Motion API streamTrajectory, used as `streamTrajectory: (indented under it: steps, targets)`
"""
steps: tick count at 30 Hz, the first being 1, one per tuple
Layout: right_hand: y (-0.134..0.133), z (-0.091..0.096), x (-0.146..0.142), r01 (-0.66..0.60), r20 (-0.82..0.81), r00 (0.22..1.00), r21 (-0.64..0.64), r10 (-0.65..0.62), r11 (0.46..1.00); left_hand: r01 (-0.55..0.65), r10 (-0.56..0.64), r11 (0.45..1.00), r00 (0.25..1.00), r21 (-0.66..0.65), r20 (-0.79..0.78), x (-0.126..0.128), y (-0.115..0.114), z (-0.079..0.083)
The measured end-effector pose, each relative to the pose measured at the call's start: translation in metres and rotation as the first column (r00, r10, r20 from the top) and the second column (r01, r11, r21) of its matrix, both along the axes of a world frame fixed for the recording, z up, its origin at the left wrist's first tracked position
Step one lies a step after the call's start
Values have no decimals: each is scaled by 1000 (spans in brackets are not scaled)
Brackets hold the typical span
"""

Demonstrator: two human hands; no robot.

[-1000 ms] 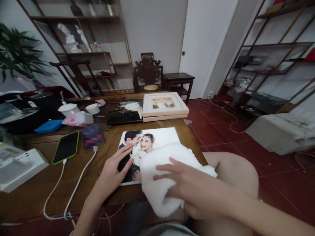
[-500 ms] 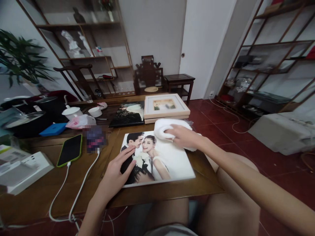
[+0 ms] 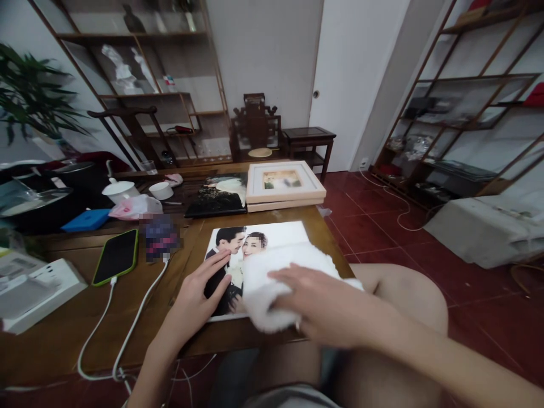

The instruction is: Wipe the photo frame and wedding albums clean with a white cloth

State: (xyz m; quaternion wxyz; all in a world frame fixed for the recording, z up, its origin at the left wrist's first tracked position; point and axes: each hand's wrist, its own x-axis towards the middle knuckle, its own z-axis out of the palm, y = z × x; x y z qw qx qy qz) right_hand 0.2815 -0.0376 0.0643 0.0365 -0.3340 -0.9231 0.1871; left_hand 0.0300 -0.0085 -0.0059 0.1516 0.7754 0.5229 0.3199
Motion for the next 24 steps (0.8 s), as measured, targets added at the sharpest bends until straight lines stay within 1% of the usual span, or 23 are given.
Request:
streamTrajectory:
  steps: [2, 5, 7, 8, 9, 11, 13, 17, 19, 21, 22, 24]
  targets:
    - [32, -5, 5, 67, 7, 998, 58, -68, 996, 3, -3, 1000, 1000, -3, 8, 0, 0, 0]
    - [79, -12, 10, 157, 11, 987, 148, -161, 976, 8, -8, 1000, 1000, -14, 13, -1, 0, 0]
    - [97, -15, 9, 201, 23, 978, 184, -209, 962, 14, -14, 1000, 1000, -21, 8, -1, 0, 0]
    - [100, -16, 7, 209, 21, 976, 198, -217, 958, 16, -16, 1000, 1000, -26, 2, -1, 0, 0]
    - [98, -17, 5, 205, 13, 977, 211, -212, 956, 14, -14, 999, 1000, -30, -4, -2, 0, 0]
    - [83, -18, -2, 163, -10, 986, 229, -165, 960, 4, -5, 999, 1000, -40, -15, -2, 0, 0]
    - [56, -19, -9, 82, -24, 997, 225, -78, 971, -2, 1, 999, 1000, -43, -19, -2, 0, -1]
    - [-7, -14, -20, -122, -7, 992, 146, 125, 982, 6, -7, 999, 1000, -45, -18, -2, 0, -2]
    - [-24, -9, -21, -170, -1, 985, 87, 171, 982, 10, -11, 999, 1000, -52, -22, -2, 0, -2]
    - [-25, -3, -19, -153, -8, 988, 27, 154, 988, 13, -14, 998, 1000, -54, -26, -1, 1, -2]
    - [-19, -1, -17, -127, -10, 992, 3, 127, 992, 12, -14, 998, 1000, -54, -26, -1, 1, -2]
    - [2, 0, -13, -49, -11, 999, -8, 49, 999, 7, -9, 999, 1000, -54, -27, 0, 2, -1]
